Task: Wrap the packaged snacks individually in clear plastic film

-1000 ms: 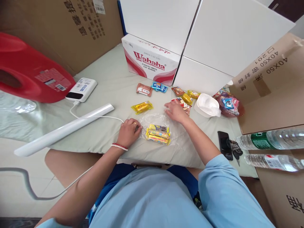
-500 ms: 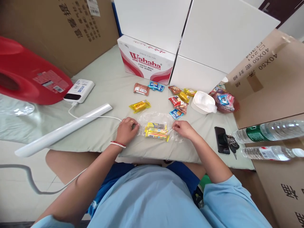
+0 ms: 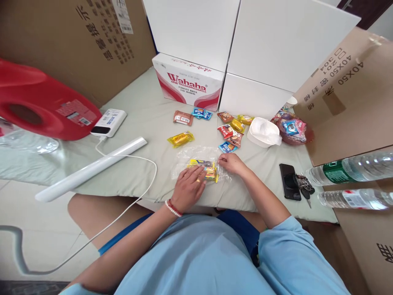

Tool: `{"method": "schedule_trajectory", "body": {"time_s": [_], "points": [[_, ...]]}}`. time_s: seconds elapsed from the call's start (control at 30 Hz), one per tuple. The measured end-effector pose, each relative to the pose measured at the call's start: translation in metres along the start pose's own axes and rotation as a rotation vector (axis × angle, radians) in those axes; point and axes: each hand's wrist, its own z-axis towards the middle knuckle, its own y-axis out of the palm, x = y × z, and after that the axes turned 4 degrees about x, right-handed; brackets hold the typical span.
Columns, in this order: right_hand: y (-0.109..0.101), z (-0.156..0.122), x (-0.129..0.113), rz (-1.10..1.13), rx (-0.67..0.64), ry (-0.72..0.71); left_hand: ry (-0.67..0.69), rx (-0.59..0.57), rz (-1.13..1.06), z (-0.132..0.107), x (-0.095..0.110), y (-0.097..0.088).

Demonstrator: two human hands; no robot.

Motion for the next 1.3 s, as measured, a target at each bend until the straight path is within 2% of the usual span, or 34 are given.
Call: {"method": "schedule_trajectory", "body": {"time_s": [0.13,0.27,0.33,0.4,0.5,0.57,0.63,0.73,0.83,0.93,1.0,1.03,1.1,1.17,1.3], "points": [[-0.013,-0.006,0.008,0.107,-0.009,0.034,-0.149,-0.075,0.042,0.018,-0.004,0.022],[-0.041,-0.021,0.02,0.182,0.182,0.081,-0.165,-0.104,0.028,0.019,-0.011,0.024],[-0.049,-0.035,0.025,0.289,0.207,0.129,-0.163,-0.105,0.021,0.019,-0.011,0.023],[-0.045,-0.053,0.029,0.433,0.133,0.147,-0.172,-0.112,0.021,0.018,-0.011,0.022],[-0.015,-0.081,0.032,0.576,0.056,0.113,-0.176,-0.115,0.033,0.018,-0.01,0.023],[0.008,-0.096,0.032,0.602,0.092,0.134,-0.171,-0.113,0.057,0.017,-0.01,0.024],[0.021,-0.106,0.033,0.605,0.163,0.18,-0.168,-0.114,0.087,0.017,-0.01,0.024],[0.012,-0.113,0.043,0.588,0.234,0.236,-0.169,-0.107,0.114,0.017,-0.01,0.025],[-0.019,-0.112,0.056,0.473,0.225,0.306,-0.169,-0.096,0.107,0.017,-0.009,0.025],[-0.044,-0.096,0.052,0.227,0.354,0.295,-0.162,-0.094,0.089,0.018,-0.009,0.025],[-0.048,-0.073,0.033,0.048,0.441,0.155,-0.158,-0.089,0.082,0.017,-0.01,0.025],[-0.045,-0.058,0.019,-0.034,0.441,0.051,-0.158,-0.085,0.08,0.017,-0.01,0.025],[-0.033,-0.022,-0.01,-0.194,0.333,-0.172,-0.156,-0.073,0.08,0.016,-0.01,0.025],[-0.015,0.015,-0.037,-0.337,0.234,-0.294,-0.144,-0.056,0.083,0.015,-0.01,0.026],[0.012,0.071,-0.063,-0.529,0.055,-0.221,-0.113,0.01,0.111,0.012,-0.01,0.028]]}}
